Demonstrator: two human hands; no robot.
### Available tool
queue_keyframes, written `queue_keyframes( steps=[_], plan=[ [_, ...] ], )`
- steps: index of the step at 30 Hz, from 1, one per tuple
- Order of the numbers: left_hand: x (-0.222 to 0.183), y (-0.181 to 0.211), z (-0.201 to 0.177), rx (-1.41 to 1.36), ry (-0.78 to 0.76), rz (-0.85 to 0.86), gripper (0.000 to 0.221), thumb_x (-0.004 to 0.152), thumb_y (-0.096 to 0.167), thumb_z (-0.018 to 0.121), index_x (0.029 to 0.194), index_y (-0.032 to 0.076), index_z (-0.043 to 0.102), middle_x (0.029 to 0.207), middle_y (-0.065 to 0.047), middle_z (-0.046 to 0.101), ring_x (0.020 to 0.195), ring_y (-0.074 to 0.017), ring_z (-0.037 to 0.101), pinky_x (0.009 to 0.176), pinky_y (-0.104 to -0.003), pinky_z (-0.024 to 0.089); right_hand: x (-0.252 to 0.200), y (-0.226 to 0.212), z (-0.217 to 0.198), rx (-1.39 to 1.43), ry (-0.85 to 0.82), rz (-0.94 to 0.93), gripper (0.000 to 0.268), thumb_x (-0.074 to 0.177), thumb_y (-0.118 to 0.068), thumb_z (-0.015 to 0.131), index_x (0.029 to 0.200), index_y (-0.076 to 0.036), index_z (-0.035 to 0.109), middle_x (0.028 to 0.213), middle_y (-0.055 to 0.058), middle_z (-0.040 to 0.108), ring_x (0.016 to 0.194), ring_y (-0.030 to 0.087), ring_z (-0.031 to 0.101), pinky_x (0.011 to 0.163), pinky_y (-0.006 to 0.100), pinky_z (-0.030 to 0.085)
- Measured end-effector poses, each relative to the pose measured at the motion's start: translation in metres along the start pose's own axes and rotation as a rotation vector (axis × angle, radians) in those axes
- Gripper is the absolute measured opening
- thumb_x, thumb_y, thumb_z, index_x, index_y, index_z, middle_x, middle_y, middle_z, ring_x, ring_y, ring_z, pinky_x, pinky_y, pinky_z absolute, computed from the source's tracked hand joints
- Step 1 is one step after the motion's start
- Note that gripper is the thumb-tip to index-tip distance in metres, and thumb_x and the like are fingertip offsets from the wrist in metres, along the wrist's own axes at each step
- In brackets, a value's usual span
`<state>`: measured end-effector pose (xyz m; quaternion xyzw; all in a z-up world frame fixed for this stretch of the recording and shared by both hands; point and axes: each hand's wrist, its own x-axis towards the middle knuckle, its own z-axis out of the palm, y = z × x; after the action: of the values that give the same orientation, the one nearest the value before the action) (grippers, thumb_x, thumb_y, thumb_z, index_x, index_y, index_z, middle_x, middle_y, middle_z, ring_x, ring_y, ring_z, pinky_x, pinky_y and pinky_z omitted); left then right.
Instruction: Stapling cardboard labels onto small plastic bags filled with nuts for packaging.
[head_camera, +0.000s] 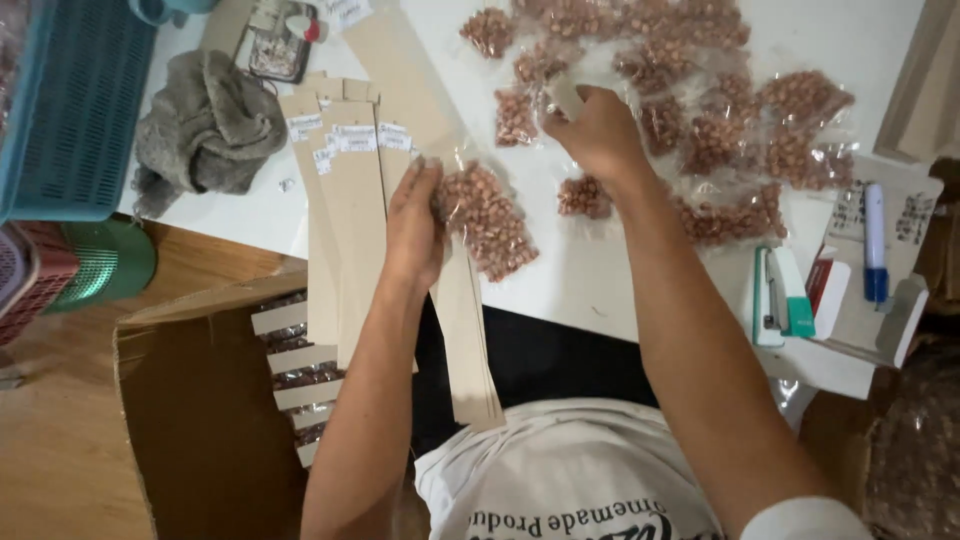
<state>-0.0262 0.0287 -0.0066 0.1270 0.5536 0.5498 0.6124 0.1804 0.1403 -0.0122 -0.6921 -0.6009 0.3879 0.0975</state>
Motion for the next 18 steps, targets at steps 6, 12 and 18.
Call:
queue_keyframes(
  steps=[6,12,18],
  plan=[
    [0.001,0.003,0.003,-0.135,-0.057,-0.056,0.046,0.096,0.02,0.06,0.137,0.002,0.057,0.123,-0.012,0.069,0.109,-0.0193,0.065,0.096,-0.027,0.052,-0.048,-0.029,-0.041,0.693,-0.498,-0.765,0.009,0.101,-0.02,0.069,0.107,-0.016,0.064,0.099,-0.002,0.063,0.099,0.012,0.067,0.098,0.029,0.061],
    [-0.026,0.026,0.027,-0.028,-0.115,-0.121,0.07,0.091,0.052,0.046,0.135,0.0,0.059,0.115,-0.017,0.072,0.107,-0.0287,0.07,0.101,-0.041,0.056,-0.038,-0.057,-0.03,0.006,-0.304,-0.633,0.039,0.098,-0.028,0.067,0.127,-0.011,0.047,0.145,0.019,0.057,0.138,0.035,0.052,0.104,0.047,0.043],
    [-0.011,-0.001,0.017,0.268,-0.232,0.272,0.039,0.099,0.045,0.053,0.074,0.015,0.051,0.071,0.003,0.055,0.071,-0.0096,0.052,0.066,-0.024,0.042,-0.023,-0.055,-0.002,0.164,-0.043,-0.799,0.027,0.097,-0.023,0.077,0.109,-0.009,0.058,0.103,0.006,0.069,0.09,0.022,0.066,0.077,0.038,0.048]
  ],
)
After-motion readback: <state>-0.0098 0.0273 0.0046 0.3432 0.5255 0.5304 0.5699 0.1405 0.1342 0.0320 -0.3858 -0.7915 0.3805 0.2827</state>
